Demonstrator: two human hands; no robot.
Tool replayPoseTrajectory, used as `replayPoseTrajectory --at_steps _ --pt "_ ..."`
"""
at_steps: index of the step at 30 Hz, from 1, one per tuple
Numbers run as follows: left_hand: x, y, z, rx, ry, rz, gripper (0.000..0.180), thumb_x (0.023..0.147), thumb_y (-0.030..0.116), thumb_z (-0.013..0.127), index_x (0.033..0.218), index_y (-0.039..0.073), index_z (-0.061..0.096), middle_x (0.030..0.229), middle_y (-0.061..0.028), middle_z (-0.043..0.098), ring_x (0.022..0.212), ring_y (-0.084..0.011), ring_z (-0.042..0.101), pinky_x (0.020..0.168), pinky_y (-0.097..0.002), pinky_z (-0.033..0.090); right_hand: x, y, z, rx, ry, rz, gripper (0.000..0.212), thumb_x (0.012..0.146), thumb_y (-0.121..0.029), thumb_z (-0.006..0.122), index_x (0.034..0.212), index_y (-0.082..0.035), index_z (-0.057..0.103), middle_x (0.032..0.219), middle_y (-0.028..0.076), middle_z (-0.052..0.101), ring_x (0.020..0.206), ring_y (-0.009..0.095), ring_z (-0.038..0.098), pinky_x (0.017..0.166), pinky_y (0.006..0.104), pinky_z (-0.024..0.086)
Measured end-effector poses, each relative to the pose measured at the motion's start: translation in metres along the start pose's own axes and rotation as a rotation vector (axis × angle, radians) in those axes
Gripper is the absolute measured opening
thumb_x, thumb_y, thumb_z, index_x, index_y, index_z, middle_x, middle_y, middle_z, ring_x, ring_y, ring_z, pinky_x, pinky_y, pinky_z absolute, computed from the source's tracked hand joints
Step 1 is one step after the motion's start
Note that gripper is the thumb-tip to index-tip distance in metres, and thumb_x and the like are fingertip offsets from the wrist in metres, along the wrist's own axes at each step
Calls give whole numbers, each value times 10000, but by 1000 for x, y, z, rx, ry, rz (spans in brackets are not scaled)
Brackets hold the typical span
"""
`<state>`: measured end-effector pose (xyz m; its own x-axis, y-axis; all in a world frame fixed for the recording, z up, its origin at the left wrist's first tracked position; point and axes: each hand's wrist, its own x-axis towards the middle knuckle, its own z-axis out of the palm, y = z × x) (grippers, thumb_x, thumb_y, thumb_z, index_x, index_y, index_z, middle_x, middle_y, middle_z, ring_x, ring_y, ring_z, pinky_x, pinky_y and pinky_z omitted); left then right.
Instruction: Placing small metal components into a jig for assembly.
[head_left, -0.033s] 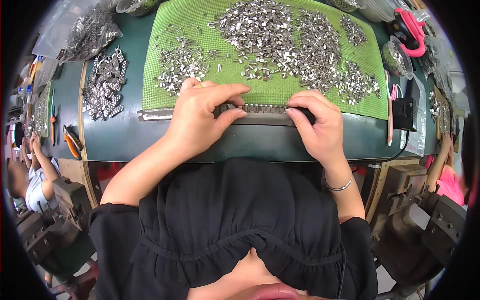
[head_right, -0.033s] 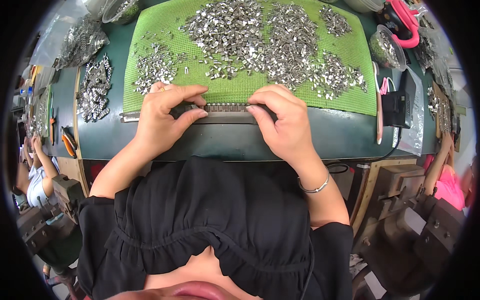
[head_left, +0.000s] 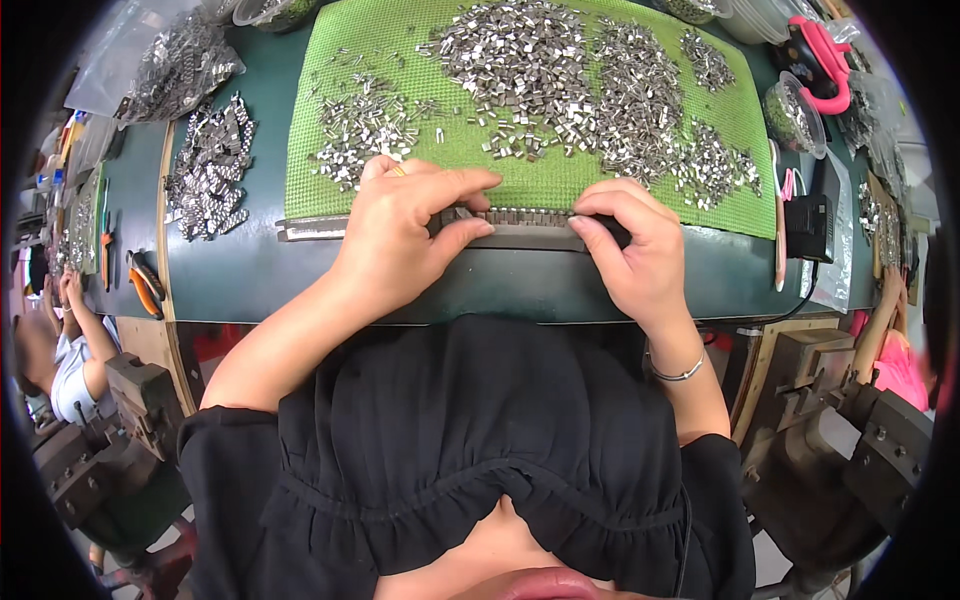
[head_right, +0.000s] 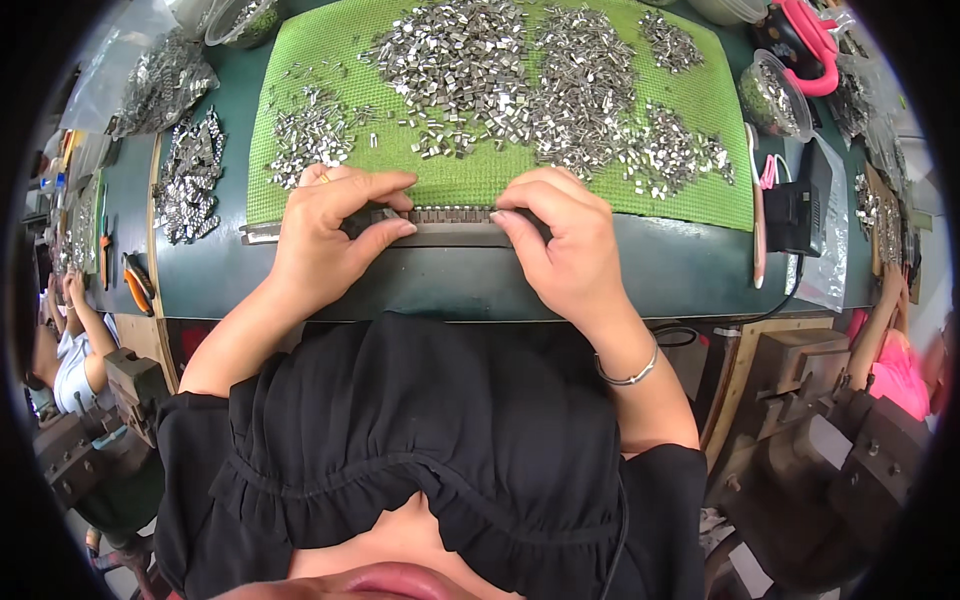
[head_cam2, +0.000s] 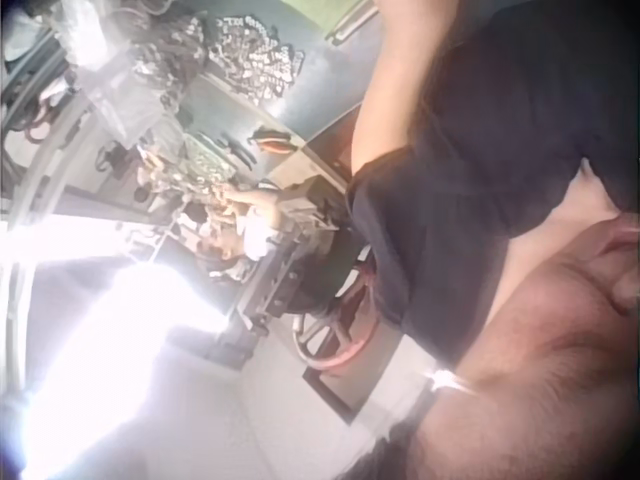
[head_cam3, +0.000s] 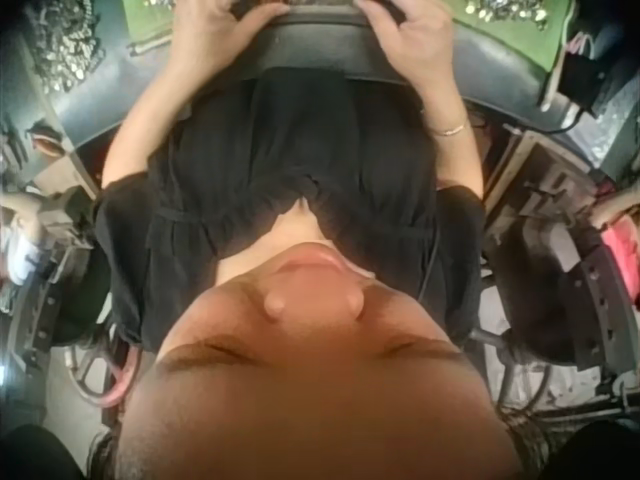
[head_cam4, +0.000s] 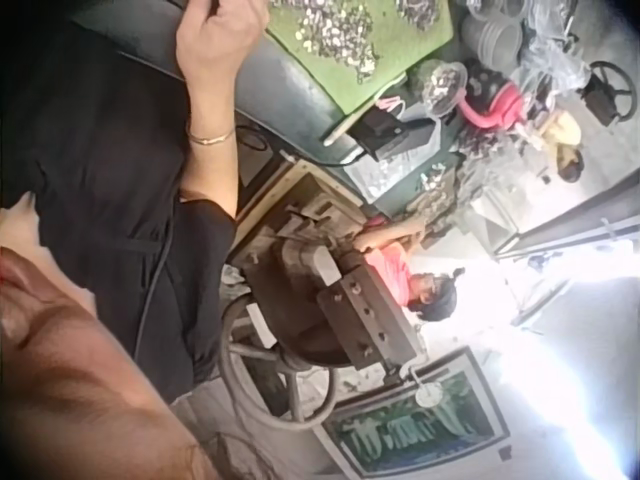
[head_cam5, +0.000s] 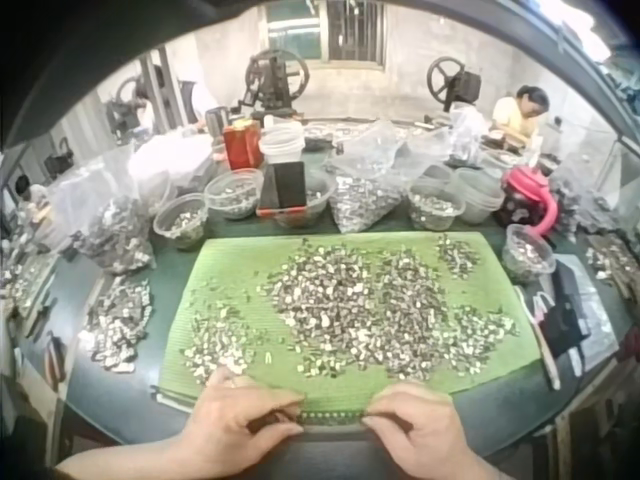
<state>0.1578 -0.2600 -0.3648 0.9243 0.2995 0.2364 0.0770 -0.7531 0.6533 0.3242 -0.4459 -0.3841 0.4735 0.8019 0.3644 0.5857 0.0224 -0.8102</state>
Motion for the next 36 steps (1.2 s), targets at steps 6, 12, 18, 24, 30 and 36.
replayPoseTrajectory --at_steps 6,12,18,24,30,36 --pt "0 0 0 15 28 63 268 789 153 789 1047 119 726 874 -11 727 862 -206 617 830 -385 386 1 0 2 -8 5 1 99 773 45 716 836 29 641 813 122 646 736 261 624 667 342 498" --pt "3 1 4 175 23 16 161 834 154 748 965 63 727 892 -62 683 847 -259 620 810 -385 431 1 0 4 -87 11 -39 110 773 36 731 826 25 636 793 113 630 703 256 607 627 321 478" --pt "-34 -20 -55 280 244 19 305 696 148 848 943 46 702 936 -96 654 899 -295 627 782 -392 488 -14 -2 -12 -216 194 -189 156 780 65 702 925 38 653 903 161 647 813 306 619 713 366 497" --pt "-87 -46 -60 657 200 -246 407 694 312 839 968 89 635 1036 -107 579 1025 -322 555 885 -449 415 -38 17 -19 -382 48 -21 237 829 42 649 1066 45 648 780 140 542 683 260 541 649 342 453" --pt "-82 -4 -89 387 151 -82 376 764 269 795 997 77 572 926 -100 599 940 -318 615 818 -421 483 -38 25 -34 -424 -30 -33 155 839 41 597 993 34 588 784 149 491 673 278 505 641 368 425" --pt "3 66 -29 21 26 329 294 747 294 778 877 72 636 860 -97 566 847 -318 607 689 -460 480 -33 35 -30 -454 -102 16 161 876 -13 568 1033 24 577 920 217 593 854 418 592 736 436 463"
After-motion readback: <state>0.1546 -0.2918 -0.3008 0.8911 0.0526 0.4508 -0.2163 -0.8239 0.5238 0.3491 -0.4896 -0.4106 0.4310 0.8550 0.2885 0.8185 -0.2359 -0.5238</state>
